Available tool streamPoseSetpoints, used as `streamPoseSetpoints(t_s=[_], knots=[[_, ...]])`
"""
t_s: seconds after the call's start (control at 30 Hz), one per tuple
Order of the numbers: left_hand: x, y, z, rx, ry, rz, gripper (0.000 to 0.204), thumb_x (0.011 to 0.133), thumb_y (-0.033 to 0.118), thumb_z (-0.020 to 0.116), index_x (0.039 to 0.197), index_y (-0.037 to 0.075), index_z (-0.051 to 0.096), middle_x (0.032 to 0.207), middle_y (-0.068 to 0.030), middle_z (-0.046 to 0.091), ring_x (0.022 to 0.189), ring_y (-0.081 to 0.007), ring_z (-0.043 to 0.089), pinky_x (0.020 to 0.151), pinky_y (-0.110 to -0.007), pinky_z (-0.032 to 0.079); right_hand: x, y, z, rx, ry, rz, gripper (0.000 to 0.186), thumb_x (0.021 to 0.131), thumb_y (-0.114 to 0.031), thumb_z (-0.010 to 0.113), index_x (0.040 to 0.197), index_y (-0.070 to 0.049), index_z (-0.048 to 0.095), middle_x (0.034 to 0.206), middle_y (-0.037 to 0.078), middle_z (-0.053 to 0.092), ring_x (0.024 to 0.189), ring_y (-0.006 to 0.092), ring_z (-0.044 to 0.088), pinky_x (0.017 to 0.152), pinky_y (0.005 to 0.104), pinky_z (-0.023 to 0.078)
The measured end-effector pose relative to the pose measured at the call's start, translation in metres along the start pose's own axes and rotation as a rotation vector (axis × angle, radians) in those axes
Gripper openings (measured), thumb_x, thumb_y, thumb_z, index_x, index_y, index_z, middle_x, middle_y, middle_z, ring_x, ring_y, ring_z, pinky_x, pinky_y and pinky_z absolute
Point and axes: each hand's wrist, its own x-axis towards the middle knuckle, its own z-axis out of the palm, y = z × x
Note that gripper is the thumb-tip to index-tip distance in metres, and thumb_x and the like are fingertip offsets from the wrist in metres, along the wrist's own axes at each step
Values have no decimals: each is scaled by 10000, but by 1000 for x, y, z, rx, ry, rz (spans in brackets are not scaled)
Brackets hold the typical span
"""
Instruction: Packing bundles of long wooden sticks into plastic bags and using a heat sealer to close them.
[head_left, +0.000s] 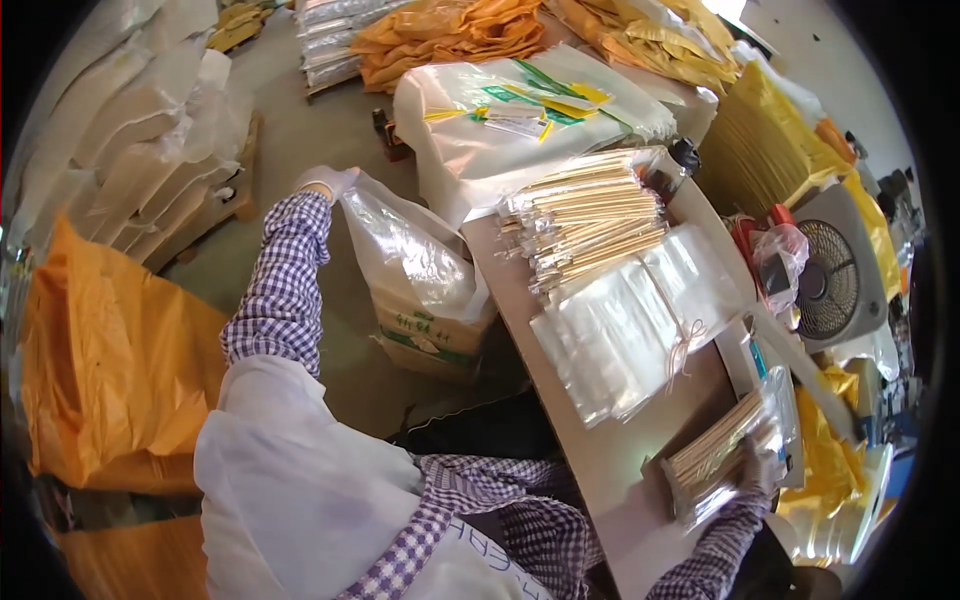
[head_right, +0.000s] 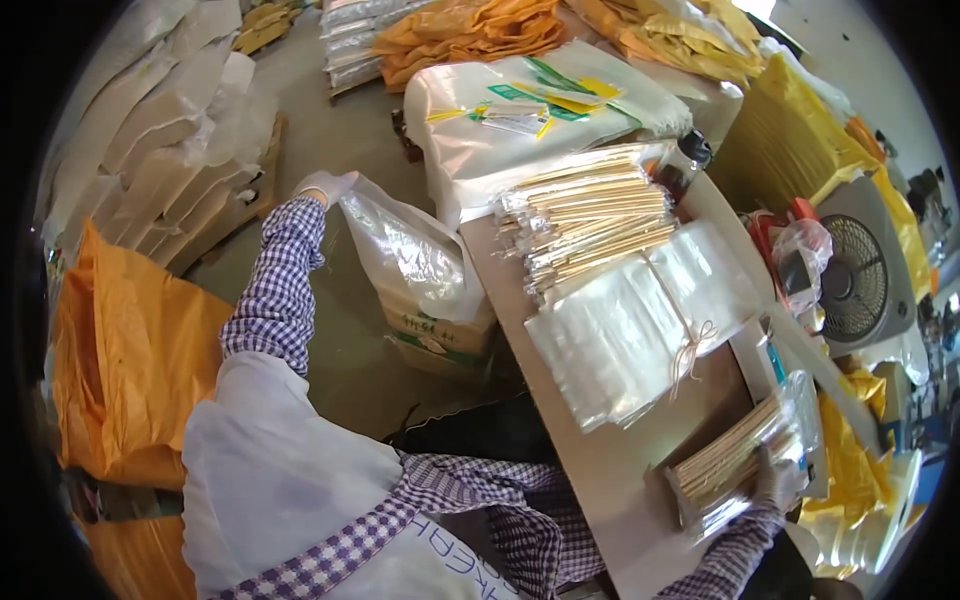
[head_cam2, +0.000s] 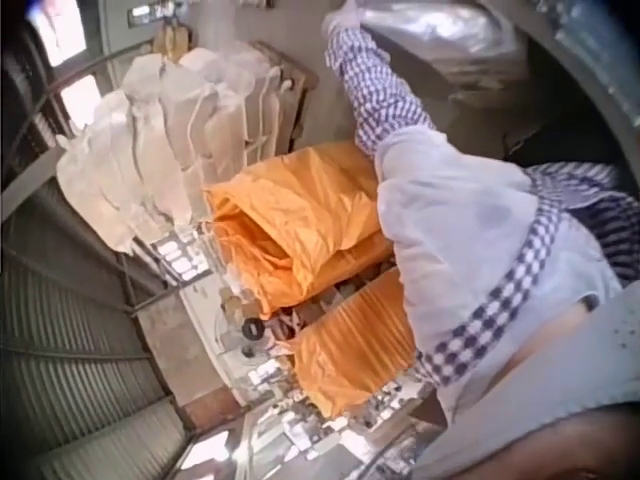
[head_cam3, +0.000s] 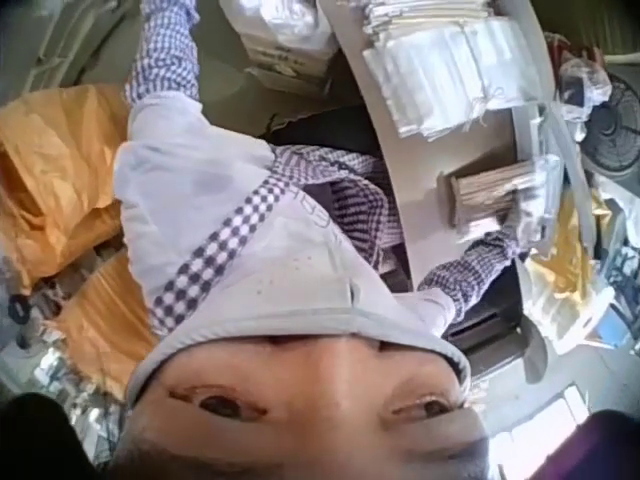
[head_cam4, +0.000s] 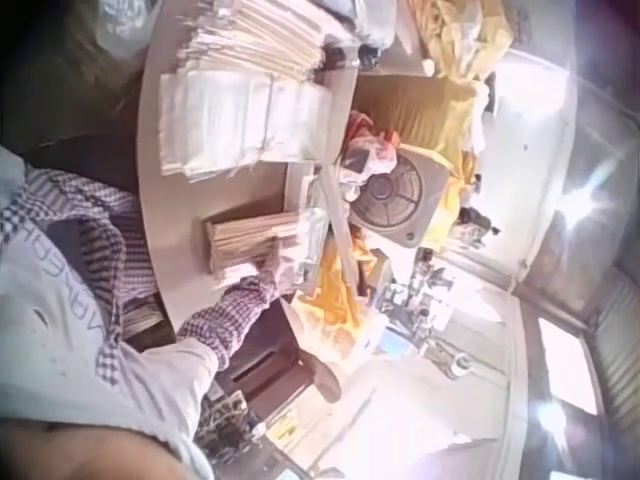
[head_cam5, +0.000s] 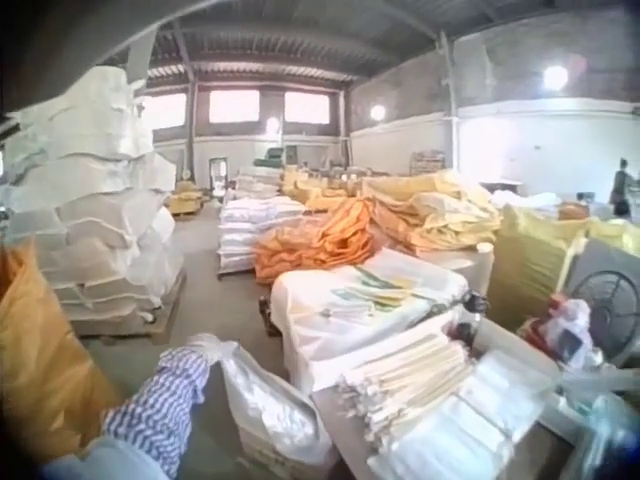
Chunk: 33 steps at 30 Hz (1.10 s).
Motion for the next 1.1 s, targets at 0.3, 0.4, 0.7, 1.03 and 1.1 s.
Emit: streamPoseSetpoints(t_s=[0.3,0.4,0.7,1.03,1.1], knots=[[22,-14,66,-185,-720,312,335,726,345,634,810,22,612,618,-78,597,474,-162,551,420,-272,409,-101,57,121,1691,-407,97,351,786,-260,546,1000,17,574,920,99,591,830,221,566,762,350,478],[25,-43,76,-45,-700,526,246,703,253,637,803,29,612,616,-85,596,467,-156,537,416,-266,406,-169,-58,109,1848,-257,201,381,795,-248,501,1094,-14,531,1022,72,555,995,210,506,905,344,391],[-5,-37,100,-510,-759,533,207,753,239,643,800,44,591,620,-39,571,476,-100,516,413,-223,391,-191,-386,7,2384,-785,-683,141,736,-162,591,793,-33,598,879,79,592,903,200,541,835,352,436],[-14,-50,94,-1601,-606,90,292,849,266,583,643,73,508,490,18,419,380,-79,401,352,-224,316,-221,-484,55,694,-734,-975,443,690,-40,614,1113,-3,487,1002,130,619,909,253,602,742,347,489],[-20,-43,86,-1636,-601,109,314,852,270,583,621,79,492,484,21,414,373,-74,391,346,-221,312,-217,-486,61,739,-761,-1053,454,693,-74,609,1120,10,479,1008,151,618,930,281,600,768,360,482]])
